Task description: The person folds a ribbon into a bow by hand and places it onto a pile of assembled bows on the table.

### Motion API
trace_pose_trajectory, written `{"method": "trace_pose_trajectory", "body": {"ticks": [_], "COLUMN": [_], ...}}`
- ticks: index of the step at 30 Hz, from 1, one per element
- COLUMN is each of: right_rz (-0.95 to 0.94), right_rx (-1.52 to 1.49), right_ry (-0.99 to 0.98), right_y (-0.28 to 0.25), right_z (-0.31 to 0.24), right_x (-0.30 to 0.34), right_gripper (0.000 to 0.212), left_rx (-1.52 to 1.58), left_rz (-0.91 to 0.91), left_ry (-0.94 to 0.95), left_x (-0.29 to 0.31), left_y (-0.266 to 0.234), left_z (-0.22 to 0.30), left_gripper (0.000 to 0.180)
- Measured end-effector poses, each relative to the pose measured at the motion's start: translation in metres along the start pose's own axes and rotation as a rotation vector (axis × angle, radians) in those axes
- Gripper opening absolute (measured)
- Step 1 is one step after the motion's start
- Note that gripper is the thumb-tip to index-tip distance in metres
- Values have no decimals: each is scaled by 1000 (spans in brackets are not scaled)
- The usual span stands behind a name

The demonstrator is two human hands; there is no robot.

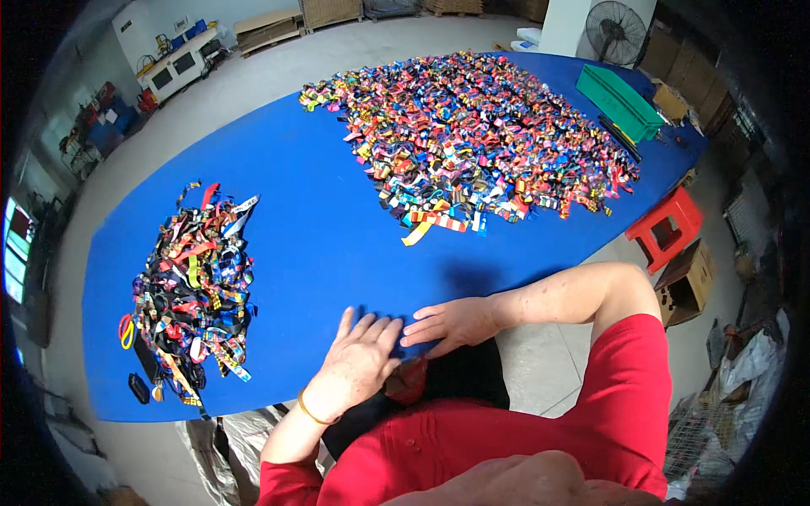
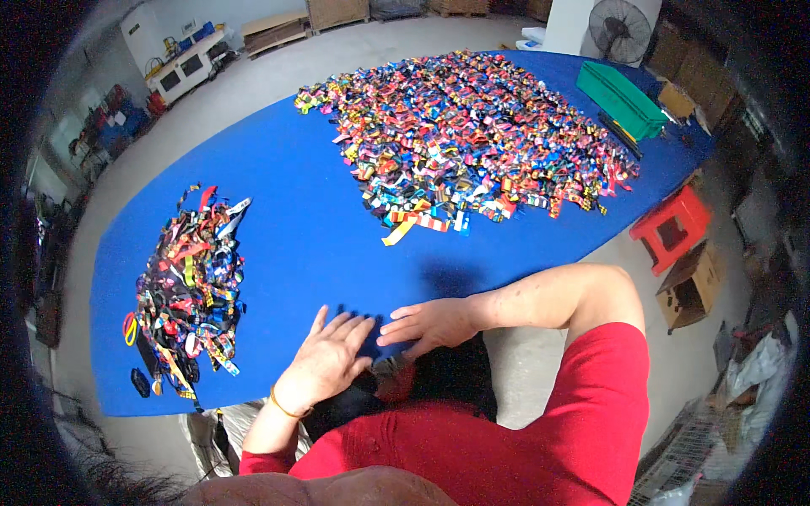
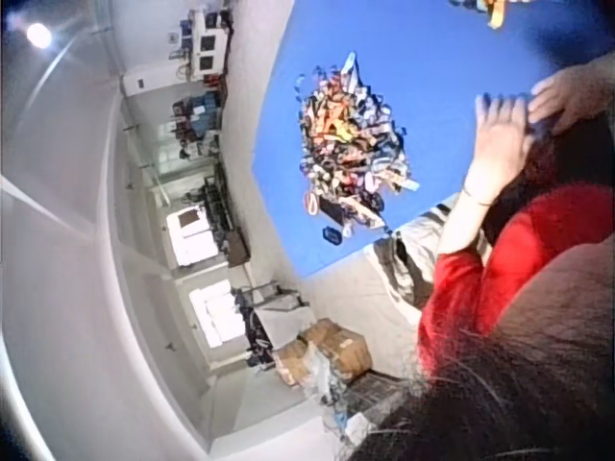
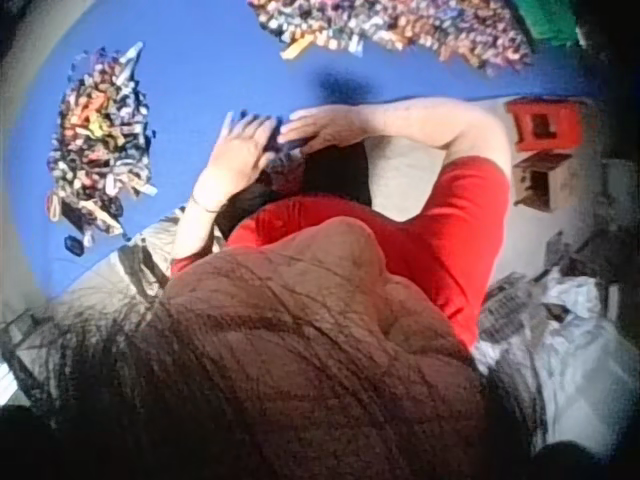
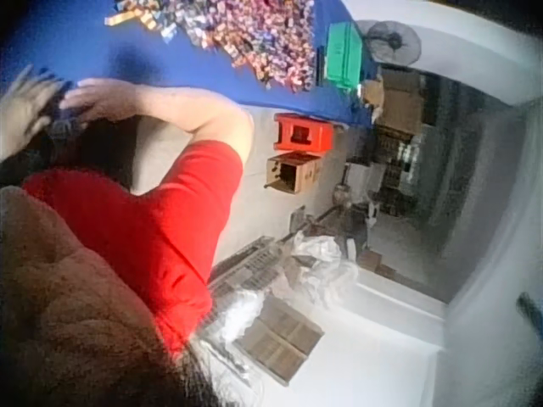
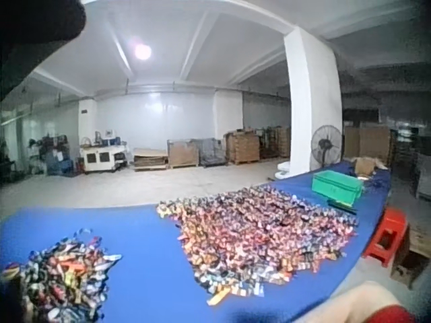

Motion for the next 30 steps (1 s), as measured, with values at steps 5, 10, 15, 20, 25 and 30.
{"method": "trace_pose_trajectory", "body": {"ticks": [5,10,15,20,25,30], "right_rz": [54,71,10,-75,-20,-73], "right_rx": [-53,-39,-75,-130,-90,-69], "right_ry": [-12,5,23,123,119,130], "right_y": [4,5,-8,-15,-16,-4], "right_z": [7,10,7,5,5,7], "right_x": [3,3,-6,3,3,5], "right_gripper": [43,36,30,40,30,30], "left_rx": [592,1456,1846,1936,2076,2191], "left_rz": [550,625,572,540,516,571], "left_ry": [448,470,647,1043,1220,1171], "left_x": [-21,-19,-10,-13,-3,4], "left_y": [-68,-67,-80,-92,-102,-99], "left_z": [31,21,19,26,33,34], "left_gripper": [11,49,72,68,61,60]}}
Point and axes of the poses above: each hand's wrist, its own x-axis away from the middle knuckle, its own y-axis out of the palm, z = x × y, the point moved 5 cm from there along -x, towards the middle knuckle
